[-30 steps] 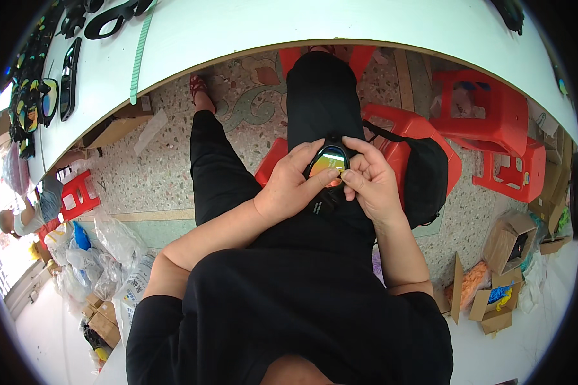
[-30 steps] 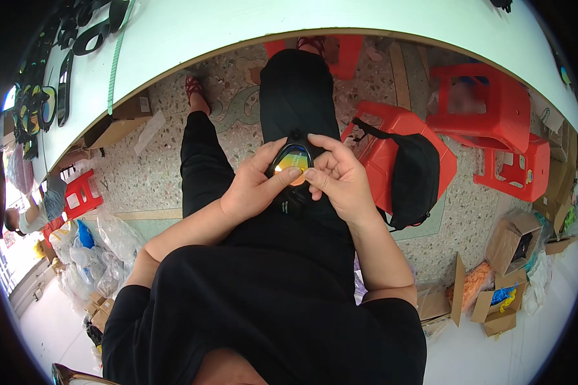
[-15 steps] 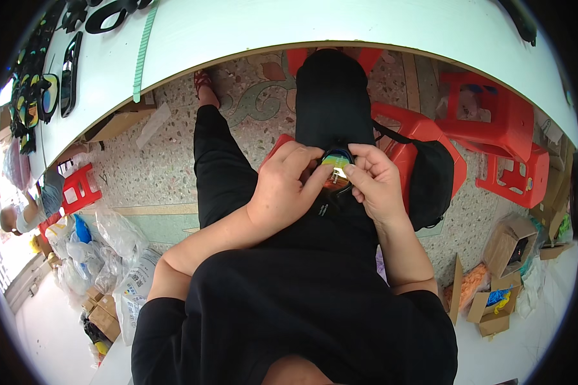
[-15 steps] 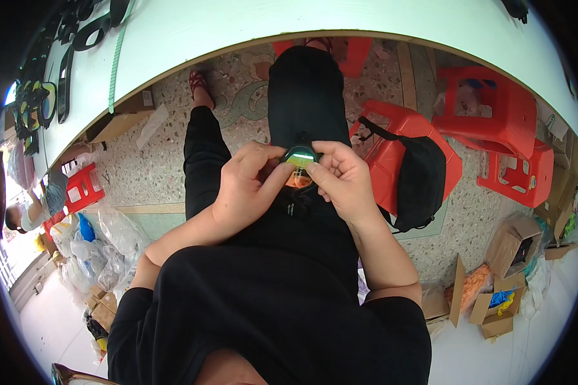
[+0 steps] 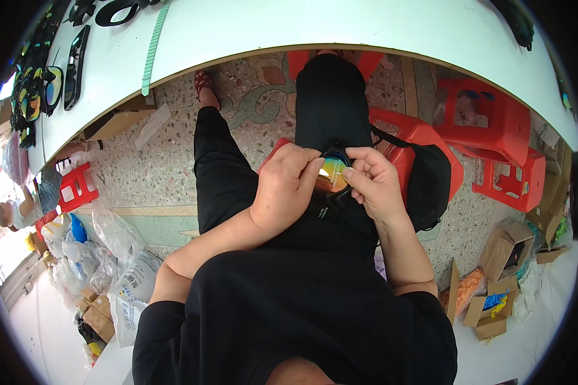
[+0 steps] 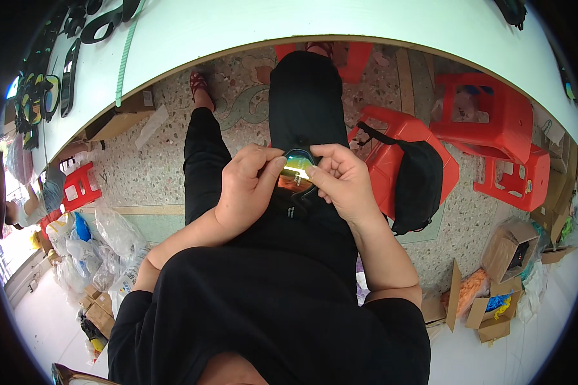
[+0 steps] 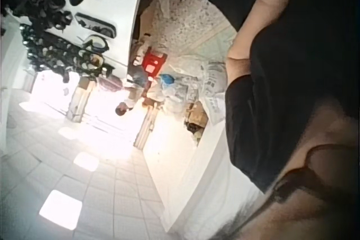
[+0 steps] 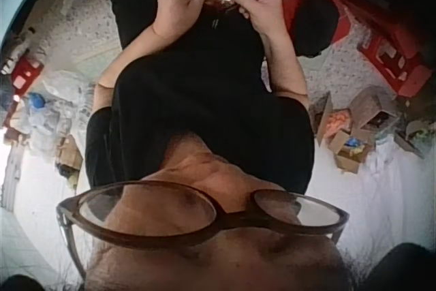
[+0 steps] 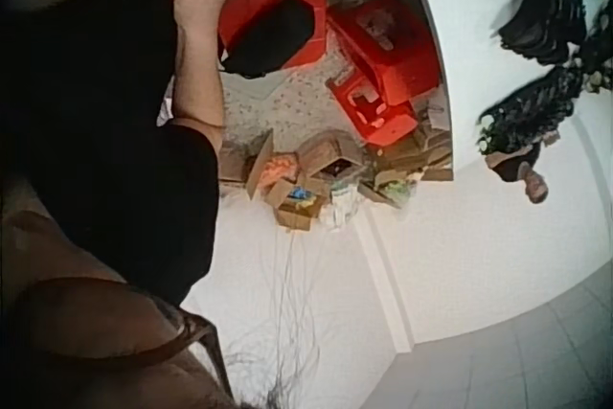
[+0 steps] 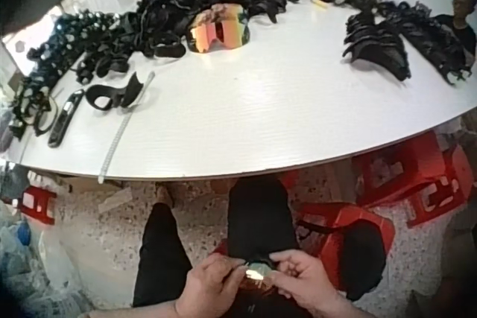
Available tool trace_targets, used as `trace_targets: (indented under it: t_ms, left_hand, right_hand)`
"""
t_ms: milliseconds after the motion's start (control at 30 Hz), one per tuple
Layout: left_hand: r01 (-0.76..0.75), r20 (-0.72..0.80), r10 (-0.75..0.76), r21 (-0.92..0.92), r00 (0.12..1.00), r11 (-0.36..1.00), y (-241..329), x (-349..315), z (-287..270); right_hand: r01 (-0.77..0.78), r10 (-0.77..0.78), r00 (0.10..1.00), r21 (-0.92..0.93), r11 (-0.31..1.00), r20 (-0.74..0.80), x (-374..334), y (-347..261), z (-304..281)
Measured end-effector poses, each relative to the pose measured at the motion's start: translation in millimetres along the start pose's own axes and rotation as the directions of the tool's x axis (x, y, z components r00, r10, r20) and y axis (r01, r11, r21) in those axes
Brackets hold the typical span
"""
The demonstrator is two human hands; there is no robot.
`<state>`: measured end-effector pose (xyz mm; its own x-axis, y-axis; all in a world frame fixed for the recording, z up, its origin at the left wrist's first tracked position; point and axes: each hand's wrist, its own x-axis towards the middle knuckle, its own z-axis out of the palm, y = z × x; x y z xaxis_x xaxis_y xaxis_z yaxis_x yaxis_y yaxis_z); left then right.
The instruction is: Assembling components of protective goggles in a manufacturing setting.
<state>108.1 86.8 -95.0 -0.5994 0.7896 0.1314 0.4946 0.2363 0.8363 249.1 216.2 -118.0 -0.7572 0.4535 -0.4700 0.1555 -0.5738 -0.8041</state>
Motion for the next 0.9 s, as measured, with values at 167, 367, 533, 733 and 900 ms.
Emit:
trace_targets:
  t_ms: [167, 367, 533, 733, 900]
  left_hand:
    - [0.1, 0.083, -0.092, -0.102, 0.992, 0.99, 0, 5, -5]
    - [0.426, 0.279, -0.334, -0.411, 0.9, 0.806, -13, 3, 3]
    - [0.539, 0.393, -0.381, -0.478, 0.837, 0.693, -9, 8, 2]
    - [0.598, 0.467, -0.378, -0.561, 0.8, 0.572, -4, 10, 3]
    - [0.738, 0.603, -0.425, -0.532, 0.675, 0.416, 0, 22, -5]
  right_hand:
    - [0.003, -0.004, 1.0, 0.017, 1.0, 0.026, -1, 1, -4]
    - [-0.08, 0.082, 0.996, 0.041, 0.996, -0.041, -2, -17, -5]
    - [-0.279, 0.279, 0.96, 0.097, 0.955, 0.014, 6, -36, -13]
    - [-0.433, 0.42, 0.899, 0.116, 0.894, 0.125, 23, -51, -17]
    - [-0.505, 0.493, 0.849, 0.013, 0.863, 0.188, 36, -54, -21]
